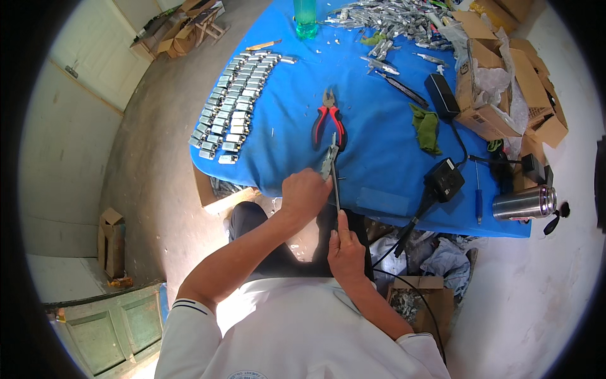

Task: The person sits on the floor and uses a screwdriver to remove screws from a small electronic device. They then use their hands to separate the device's casing and remove internal components.

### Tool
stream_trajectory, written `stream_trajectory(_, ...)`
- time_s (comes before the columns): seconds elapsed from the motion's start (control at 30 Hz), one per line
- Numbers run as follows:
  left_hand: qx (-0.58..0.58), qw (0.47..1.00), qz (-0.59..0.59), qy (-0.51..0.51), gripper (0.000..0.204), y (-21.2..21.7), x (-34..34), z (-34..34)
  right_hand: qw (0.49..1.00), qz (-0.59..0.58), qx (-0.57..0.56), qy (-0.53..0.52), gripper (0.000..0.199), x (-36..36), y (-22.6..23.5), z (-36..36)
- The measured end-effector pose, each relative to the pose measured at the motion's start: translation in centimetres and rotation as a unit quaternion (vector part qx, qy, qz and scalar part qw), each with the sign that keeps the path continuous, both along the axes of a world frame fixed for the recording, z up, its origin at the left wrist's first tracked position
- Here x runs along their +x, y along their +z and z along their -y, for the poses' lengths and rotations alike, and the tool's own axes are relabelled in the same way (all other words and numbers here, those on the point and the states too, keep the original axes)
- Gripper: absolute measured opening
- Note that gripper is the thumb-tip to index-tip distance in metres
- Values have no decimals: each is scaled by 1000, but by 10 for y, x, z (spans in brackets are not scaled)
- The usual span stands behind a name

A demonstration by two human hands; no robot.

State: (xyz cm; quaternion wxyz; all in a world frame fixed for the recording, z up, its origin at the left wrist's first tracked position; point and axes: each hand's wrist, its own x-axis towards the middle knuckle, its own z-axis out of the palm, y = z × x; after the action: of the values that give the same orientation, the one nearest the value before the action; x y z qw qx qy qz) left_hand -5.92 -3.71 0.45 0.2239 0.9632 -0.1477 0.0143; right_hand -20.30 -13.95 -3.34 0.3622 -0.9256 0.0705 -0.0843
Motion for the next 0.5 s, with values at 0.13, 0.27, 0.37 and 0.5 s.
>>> stream_trajectory(0.13,-21,1000,14,1,45,-5,3,-1,998,27,55,-23,49,1,-1,-12)
stream_trajectory(0.27,7,1000,-21,-5,43,-1,7,-5,997,39,55,-29,50,2,-1,-13)
stream_trajectory(0.37,-23,998,-50,-29,47,1,10,-11,999,9,44,-13,50,1,7,4)
stream_trajectory(0.5,-69,985,-144,-63,51,12,18,-22,998,9,67,5,46,1,10,20)
